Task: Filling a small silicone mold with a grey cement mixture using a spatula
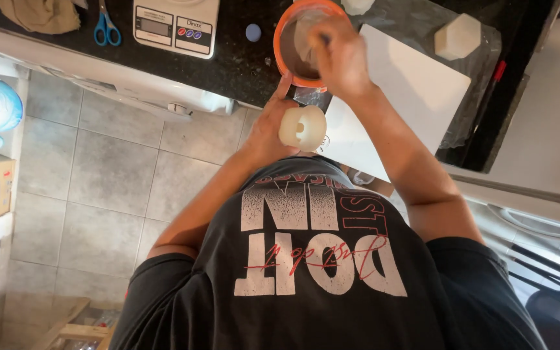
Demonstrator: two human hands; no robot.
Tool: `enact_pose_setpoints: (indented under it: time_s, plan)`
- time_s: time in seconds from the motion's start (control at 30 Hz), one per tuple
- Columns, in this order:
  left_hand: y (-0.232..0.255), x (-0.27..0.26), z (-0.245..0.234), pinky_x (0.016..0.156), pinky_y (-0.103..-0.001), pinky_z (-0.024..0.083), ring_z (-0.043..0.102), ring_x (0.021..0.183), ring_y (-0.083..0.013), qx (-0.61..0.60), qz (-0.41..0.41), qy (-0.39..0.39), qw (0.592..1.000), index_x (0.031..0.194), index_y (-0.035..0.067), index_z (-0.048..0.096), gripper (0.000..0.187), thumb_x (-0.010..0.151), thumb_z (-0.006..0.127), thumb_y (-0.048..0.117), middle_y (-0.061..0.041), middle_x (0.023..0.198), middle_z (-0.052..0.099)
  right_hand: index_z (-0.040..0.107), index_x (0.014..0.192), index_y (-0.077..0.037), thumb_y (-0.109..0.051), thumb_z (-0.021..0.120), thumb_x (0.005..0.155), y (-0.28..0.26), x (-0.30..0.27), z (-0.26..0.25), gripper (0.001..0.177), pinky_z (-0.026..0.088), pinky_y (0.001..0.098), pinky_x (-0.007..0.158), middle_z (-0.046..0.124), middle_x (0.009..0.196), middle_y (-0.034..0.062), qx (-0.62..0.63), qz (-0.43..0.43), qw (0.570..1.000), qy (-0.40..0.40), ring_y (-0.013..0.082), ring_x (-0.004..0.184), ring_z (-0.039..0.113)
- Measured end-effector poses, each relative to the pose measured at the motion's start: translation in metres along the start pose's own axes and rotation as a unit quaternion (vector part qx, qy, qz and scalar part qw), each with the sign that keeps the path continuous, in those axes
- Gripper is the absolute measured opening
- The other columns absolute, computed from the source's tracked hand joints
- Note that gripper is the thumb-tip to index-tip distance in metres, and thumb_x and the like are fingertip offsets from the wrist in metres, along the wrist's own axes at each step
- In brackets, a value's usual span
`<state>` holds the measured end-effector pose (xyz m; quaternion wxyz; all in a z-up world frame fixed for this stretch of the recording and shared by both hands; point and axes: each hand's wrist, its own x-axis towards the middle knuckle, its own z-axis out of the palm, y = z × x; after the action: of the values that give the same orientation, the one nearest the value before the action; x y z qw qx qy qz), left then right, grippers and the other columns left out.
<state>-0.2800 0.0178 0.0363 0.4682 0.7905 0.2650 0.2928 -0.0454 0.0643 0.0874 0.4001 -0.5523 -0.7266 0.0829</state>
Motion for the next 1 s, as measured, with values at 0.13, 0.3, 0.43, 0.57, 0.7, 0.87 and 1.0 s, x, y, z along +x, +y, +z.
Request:
enact_pose_setpoints:
  time_s: [0.13, 0.3, 0.43, 0.57, 0.7, 0.87, 1.0]
  plan:
    - [0.008, 0.005, -0.01, 0.091, -0.047, 0.056, 0.03, 0.161, -0.0316, 0.005, -0.018, -0.01, 1.0, 0.127, 0.01, 0.05, 0.08, 0.059, 0.092, 0.009, -0.011, 0.174, 0.008, 0.058, 0.094, -0.004, -0.003, 0.053, 0.108, -0.015, -0.003, -0.013, 0.014, 0.041, 0.0368, 0.068, 0.056, 0.088, 0.0081, 0.029, -0.043, 0.99, -0.132, 0.0247, 0.074, 0.05]
    - [0.024, 0.009, -0.043, 0.116, -0.044, 0.047, 0.053, 0.136, -0.0283, -0.253, 0.022, 0.106, 0.961, 0.141, 0.01, 0.047, 0.088, 0.069, 0.097, 0.019, -0.012, 0.147, 0.048, 0.065, 0.129, -0.003, -0.009, 0.071, 0.102, 0.001, -0.023, -0.046, 0.028, 0.053, 0.0342, 0.073, 0.071, 0.126, 0.0137, 0.039, 0.103, 0.99, -0.089, 0.0241, 0.088, 0.07]
    - [-0.054, 0.044, -0.085, 0.119, -0.041, 0.045, 0.056, 0.134, -0.0258, -0.131, -0.078, 0.27, 0.951, 0.153, 0.007, 0.034, 0.105, 0.073, 0.102, 0.012, -0.012, 0.148, 0.053, 0.061, 0.137, -0.011, -0.02, 0.08, 0.098, -0.002, -0.036, -0.07, 0.044, 0.047, 0.0308, 0.069, 0.065, 0.09, 0.0038, 0.043, 0.201, 0.974, -0.094, 0.0134, 0.073, 0.057]
    - [-0.073, 0.136, -0.094, 0.105, -0.039, 0.051, 0.065, 0.117, -0.0248, -0.065, 0.021, 0.35, 0.934, 0.135, 0.014, 0.052, 0.081, 0.074, 0.104, 0.006, -0.009, 0.125, 0.066, 0.062, 0.13, -0.002, -0.039, 0.062, 0.109, 0.042, -0.048, -0.083, 0.043, 0.044, 0.0319, 0.057, 0.063, 0.089, 0.0052, 0.009, 0.199, 0.979, 0.051, 0.014, 0.069, 0.054]
    - [-0.138, 0.194, -0.065, 0.105, -0.037, 0.052, 0.068, 0.122, -0.0241, 0.007, -0.051, 0.319, 0.946, 0.138, 0.015, 0.053, 0.095, 0.062, 0.11, 0.007, -0.009, 0.13, 0.072, 0.069, 0.114, -0.007, -0.006, 0.08, 0.093, 0.143, -0.058, -0.056, 0.024, 0.056, 0.0297, 0.075, 0.071, 0.084, 0.0058, 0.027, 0.226, 0.955, 0.192, 0.016, 0.077, 0.066]
    - [-0.143, 0.206, -0.057, 0.094, -0.038, 0.054, 0.07, 0.113, -0.0269, 0.057, -0.066, 0.285, 0.955, 0.128, 0.013, 0.055, 0.083, 0.062, 0.106, 0.016, -0.009, 0.121, 0.07, 0.054, 0.141, -0.011, -0.009, 0.094, 0.084, 0.154, -0.02, -0.034, 0.069, 0.056, 0.0402, 0.093, 0.051, 0.141, 0.0087, 0.07, 0.203, 0.973, 0.088, 0.0265, 0.128, 0.057]
    - [-0.149, 0.192, -0.06, 0.11, -0.042, 0.047, 0.06, 0.131, -0.0321, 0.064, -0.12, 0.247, 0.959, 0.144, 0.009, 0.043, 0.098, 0.069, 0.105, 0.016, -0.016, 0.138, 0.062, 0.062, 0.121, -0.013, -0.012, 0.091, 0.082, 0.143, 0.003, -0.029, 0.049, 0.056, 0.0382, 0.091, 0.057, 0.136, 0.0052, 0.056, 0.206, 0.972, 0.097, 0.0231, 0.126, 0.058]
